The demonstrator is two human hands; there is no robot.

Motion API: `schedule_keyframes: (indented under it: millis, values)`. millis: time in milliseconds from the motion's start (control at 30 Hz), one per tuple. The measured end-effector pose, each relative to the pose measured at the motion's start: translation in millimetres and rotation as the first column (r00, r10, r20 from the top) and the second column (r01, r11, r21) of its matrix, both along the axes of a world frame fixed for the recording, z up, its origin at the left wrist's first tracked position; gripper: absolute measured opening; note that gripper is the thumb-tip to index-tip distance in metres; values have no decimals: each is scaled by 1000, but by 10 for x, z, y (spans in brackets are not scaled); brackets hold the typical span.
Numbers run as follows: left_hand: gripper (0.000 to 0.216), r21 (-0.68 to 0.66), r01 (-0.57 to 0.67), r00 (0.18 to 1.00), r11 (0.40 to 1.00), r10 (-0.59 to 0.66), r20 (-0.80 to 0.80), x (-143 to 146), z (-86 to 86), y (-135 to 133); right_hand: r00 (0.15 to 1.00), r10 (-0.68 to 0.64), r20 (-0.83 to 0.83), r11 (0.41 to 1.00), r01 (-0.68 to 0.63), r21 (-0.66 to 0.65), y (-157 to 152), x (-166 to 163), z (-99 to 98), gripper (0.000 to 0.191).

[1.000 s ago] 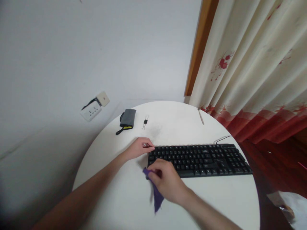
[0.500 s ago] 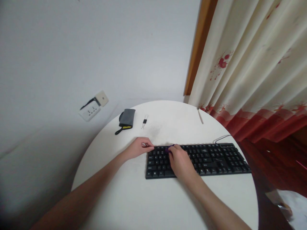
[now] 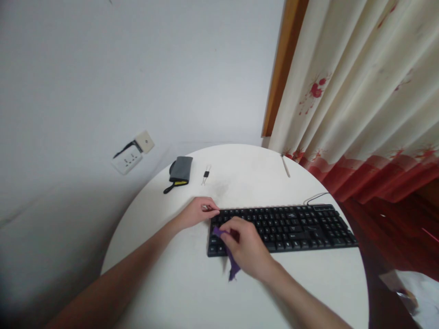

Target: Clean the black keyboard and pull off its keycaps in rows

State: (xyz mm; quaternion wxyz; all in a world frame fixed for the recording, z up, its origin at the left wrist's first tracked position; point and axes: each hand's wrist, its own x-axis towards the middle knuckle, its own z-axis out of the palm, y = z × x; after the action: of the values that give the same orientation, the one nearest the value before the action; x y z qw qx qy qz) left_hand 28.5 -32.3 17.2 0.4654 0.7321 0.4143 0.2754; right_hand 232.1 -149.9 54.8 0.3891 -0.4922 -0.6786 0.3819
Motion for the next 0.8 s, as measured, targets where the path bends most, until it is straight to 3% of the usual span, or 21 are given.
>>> schedule_keyframes:
  millis: [100,200,267,433,533,700,800]
  values:
    - [17,-12,-3,1000,1000,4,1,12,18,-7,981,-187,-57,982,186,-12,247,351,29,18]
    - [17,-11,-8,1000,1000,8,3,12,25,-10,883,-468,17,868,457,196,444,667,20,19]
    - [17,-13,-12,1000,1000,12,6,8,25,-10,836,-537,112,816,481,319,513,767,-20,18]
    - [17,-16,-11,1000,1000,11,-12,10,38,-14,829,-351,435,925,235,298,464,522,-193,26]
    - [16,-5,-19,1000,1000,19,-15,22,63,-25,788,-266,555,948,112,296,335,237,-263,32]
    - [15,14,-17,1000,1000,17,-21,38,97,-31,865,-14,501,967,-117,228,105,-44,-259,29]
    - [16,16,-13,1000,1000,13,-16,32,83,-22,905,40,424,965,-145,218,51,-81,-215,29]
